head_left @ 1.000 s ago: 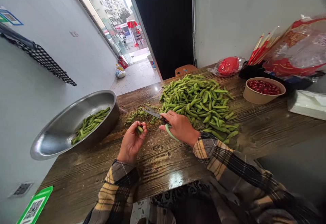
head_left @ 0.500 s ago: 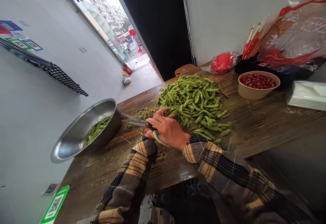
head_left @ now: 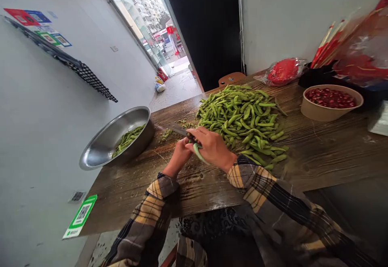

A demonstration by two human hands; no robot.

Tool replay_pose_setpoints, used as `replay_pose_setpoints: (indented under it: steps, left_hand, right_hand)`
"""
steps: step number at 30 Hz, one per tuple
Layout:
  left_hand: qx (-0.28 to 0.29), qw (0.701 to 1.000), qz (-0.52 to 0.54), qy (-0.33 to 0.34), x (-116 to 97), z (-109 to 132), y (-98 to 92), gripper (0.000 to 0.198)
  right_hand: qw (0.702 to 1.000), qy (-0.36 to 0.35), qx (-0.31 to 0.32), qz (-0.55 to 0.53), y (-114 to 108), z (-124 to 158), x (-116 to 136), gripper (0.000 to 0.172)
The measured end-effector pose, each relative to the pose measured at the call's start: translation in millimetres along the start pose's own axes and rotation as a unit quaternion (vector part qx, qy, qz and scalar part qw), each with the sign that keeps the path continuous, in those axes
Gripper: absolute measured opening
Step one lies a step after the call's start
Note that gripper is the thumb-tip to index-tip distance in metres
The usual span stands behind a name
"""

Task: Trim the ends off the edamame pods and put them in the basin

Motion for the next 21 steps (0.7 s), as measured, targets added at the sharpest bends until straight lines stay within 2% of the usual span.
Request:
replay_pose_setpoints:
  steps: [3, 6, 13, 16, 18, 21]
  left_hand:
    - [-0.023, 0.999, -0.040, -0.013, 7, 20, -20.3, 0.025]
    - [-0.024, 0.996, -0.083, -0.021, 10, 36, -35.7, 0.027]
    - [-0.012, 0.995, -0.092, -0.041, 24, 45, -63.7, 0.037]
    - [-0.033, 0.998, -0.022, -0.049, 30, 44, -70.7, 0.035]
    - [-0.043, 0.993, 0.086, -0.061, 33, 41, -69.7, 0.035]
    - [-0.039, 0.961, 0.266, -0.068, 30, 33, -59.7, 0.035]
  right_hand:
    - [0.998, 0.044, -0.047, -0.016, -4, -1, -13, 0.037]
    - [0.997, 0.047, -0.068, -0.011, -4, -1, -22, 0.038]
    - [0.996, 0.052, -0.070, 0.008, -3, 2, -34, 0.037]
    - [0.997, 0.049, -0.060, 0.019, -1, 2, -33, 0.037]
    - [0.998, 0.046, -0.040, 0.022, 3, 2, -31, 0.035]
    - [0.999, 0.042, -0.003, 0.031, 11, 2, -32, 0.035]
Point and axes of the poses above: each hand's wrist, its own z-axis away from the middle knuckle, its own y-axis out of the palm, x = y × z, the point moved 6 cm from there along -z, towards the middle knuckle, and after that the axes turned 3 degrees about x, right-handed, at the moved point
